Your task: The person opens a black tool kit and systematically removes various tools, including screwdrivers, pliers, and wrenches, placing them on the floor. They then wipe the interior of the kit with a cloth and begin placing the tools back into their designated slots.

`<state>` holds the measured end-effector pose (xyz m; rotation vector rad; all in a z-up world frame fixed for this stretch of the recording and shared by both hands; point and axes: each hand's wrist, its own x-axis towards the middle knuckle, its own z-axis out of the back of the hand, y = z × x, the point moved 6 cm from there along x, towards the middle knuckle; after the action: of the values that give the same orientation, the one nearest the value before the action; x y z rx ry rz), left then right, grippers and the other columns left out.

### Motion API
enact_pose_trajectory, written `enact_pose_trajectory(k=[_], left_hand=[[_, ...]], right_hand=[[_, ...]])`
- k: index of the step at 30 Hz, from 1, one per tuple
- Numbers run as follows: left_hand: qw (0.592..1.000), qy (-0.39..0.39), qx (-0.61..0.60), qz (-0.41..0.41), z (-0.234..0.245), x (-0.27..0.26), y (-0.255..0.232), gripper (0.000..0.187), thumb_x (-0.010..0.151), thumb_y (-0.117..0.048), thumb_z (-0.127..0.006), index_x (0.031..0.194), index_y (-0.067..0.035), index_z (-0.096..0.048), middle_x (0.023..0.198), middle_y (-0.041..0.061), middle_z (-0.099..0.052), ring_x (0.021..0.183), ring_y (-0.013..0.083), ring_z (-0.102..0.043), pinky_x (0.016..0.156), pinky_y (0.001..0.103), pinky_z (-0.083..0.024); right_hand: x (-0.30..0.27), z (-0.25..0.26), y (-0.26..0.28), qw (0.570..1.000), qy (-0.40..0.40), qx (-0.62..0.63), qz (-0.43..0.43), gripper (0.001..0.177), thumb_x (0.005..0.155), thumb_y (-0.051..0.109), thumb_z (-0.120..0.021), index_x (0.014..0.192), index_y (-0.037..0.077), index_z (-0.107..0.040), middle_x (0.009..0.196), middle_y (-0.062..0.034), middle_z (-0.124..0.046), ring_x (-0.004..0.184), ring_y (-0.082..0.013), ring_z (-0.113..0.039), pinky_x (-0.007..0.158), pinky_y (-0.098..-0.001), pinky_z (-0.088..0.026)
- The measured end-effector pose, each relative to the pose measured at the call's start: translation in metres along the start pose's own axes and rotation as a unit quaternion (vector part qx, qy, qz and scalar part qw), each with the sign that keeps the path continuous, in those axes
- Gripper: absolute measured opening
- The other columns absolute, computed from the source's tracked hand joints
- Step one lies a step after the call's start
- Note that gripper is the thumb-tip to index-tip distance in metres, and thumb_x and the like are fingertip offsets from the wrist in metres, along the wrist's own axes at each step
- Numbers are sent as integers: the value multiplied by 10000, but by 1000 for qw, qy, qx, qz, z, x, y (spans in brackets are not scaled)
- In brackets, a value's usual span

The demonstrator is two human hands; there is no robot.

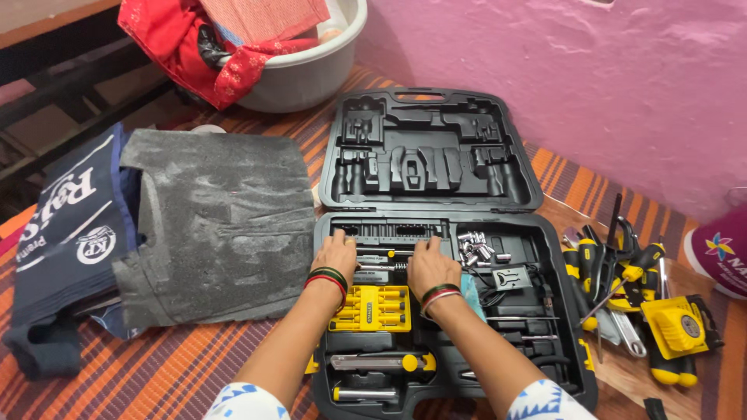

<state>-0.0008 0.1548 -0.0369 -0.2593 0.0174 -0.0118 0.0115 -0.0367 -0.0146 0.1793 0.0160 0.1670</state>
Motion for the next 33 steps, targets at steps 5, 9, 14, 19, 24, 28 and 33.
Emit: enact_pose_trajectory(k=[5,9,14,19,24,28,33], left_hand=[[1000,19,8,4,4,11,4,508,775,-247,-861,1207,-93,-641,1284,116,-552,1238,332,-541,1028,441,-481],[999,46,-13,13,3,16,9,590,744,-247,-885,1256,-125,-619,1291,94,-544,1252,318,-524,1037,446,-462],[999,45,-10,18,-3,22,9,677,741,-232,-890,1328,-119,-571,1294,104,-531,1255,323,-516,1036,459,-452],[999,41,7,16,-8,21,6,650,753,-211,-881,1323,-132,-579,1311,138,-506,1269,353,-496,1034,479,-455],[999,45,-2,20,-5,17,5,650,741,-182,-887,1315,-137,-586,1319,146,-495,1274,371,-478,1031,491,-456],[999,39,-13,13,0,17,3,634,734,-162,-880,1307,-165,-609,1328,123,-499,1277,365,-477,1038,494,-455],[997,62,-39,-1,3,14,0,600,764,-146,-861,1307,-140,-606,1349,116,-492,1267,388,-461,1068,453,-455]], right_hand=[[13,8,3,997,1,-61,43,195,931,176,-606,1120,132,-605,1168,-129,-588,866,-365,-719,730,-509,-564],[14,24,4,988,-25,0,155,194,880,272,-694,1054,196,-654,1106,-46,-623,878,-323,-702,705,-473,-561],[8,25,17,974,-76,-25,210,191,872,282,-722,1036,206,-660,1032,-21,-630,878,-265,-694,674,-429,-555],[11,21,24,961,-86,-77,250,265,844,320,-731,1026,149,-643,1003,-44,-624,883,-247,-688,665,-396,-559],[10,17,28,932,-139,-154,298,217,862,253,-676,1041,134,-648,974,-17,-621,964,-197,-666,665,-356,-556],[3,17,27,913,-157,-172,336,198,843,190,-649,1037,150,-654,986,9,-622,1011,-183,-628,638,-339,-544],[8,26,29,922,-122,-138,342,252,844,242,-678,1061,120,-646,1018,-24,-613,994,-216,-619,610,-351,-562]])
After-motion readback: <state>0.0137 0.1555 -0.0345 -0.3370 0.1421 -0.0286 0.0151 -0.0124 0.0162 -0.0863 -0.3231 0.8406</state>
